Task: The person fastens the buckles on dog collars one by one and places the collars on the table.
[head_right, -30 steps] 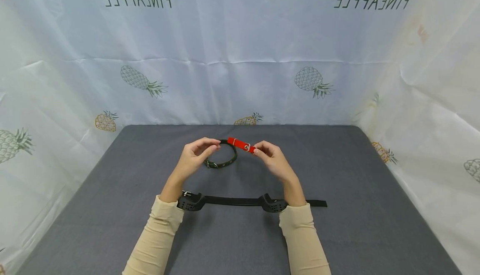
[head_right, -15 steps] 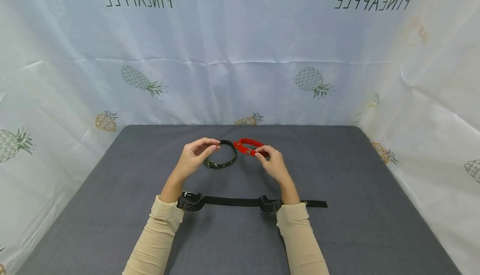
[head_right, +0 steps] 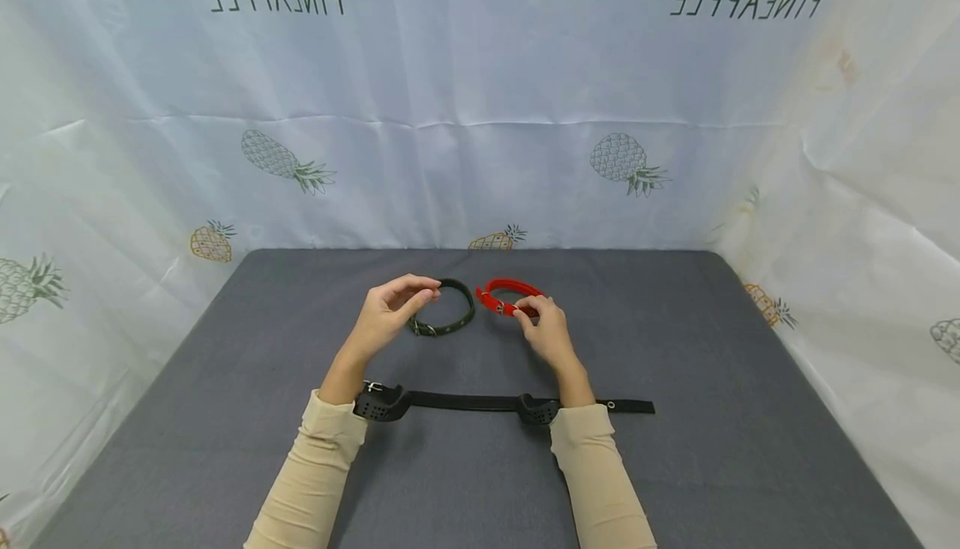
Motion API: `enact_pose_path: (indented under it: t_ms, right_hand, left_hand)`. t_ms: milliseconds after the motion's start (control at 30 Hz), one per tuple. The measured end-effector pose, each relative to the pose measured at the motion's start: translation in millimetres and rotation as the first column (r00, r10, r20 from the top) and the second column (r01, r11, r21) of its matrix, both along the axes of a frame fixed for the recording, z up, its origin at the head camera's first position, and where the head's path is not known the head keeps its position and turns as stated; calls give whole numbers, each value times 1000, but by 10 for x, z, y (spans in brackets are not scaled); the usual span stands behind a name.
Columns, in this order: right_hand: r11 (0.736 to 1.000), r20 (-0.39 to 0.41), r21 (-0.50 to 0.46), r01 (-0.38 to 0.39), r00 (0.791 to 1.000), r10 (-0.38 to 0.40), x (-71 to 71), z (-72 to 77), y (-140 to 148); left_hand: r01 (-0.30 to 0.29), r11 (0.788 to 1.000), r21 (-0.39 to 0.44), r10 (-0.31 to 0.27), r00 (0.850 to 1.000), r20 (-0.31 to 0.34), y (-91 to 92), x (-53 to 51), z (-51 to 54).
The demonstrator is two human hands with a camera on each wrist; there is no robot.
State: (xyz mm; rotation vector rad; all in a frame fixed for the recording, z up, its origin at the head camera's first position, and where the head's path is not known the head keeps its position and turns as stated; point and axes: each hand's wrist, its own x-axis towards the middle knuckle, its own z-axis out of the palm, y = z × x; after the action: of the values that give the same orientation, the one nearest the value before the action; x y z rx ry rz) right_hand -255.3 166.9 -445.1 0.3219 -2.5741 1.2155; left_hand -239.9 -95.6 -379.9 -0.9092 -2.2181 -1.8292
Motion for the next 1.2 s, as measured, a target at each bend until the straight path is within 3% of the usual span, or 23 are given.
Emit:
enact_pose_path:
  t_ms: [233,800,1200]
  right_hand:
    - [998,15,58,17,1000,-18,-6,-94,2]
    - [980,91,196,21,995,-39,7,-141,-49]
    - [975,125,217,37,990,-66,11,-141,-69]
  left_hand:
    - [8,1000,4,-8,1000,5,-4,0,-3]
    - [6,1000,-2,-6,1000,15,-8,-10,-12]
    - [-6,1000,-16,6,1000,24,-4,-5,1]
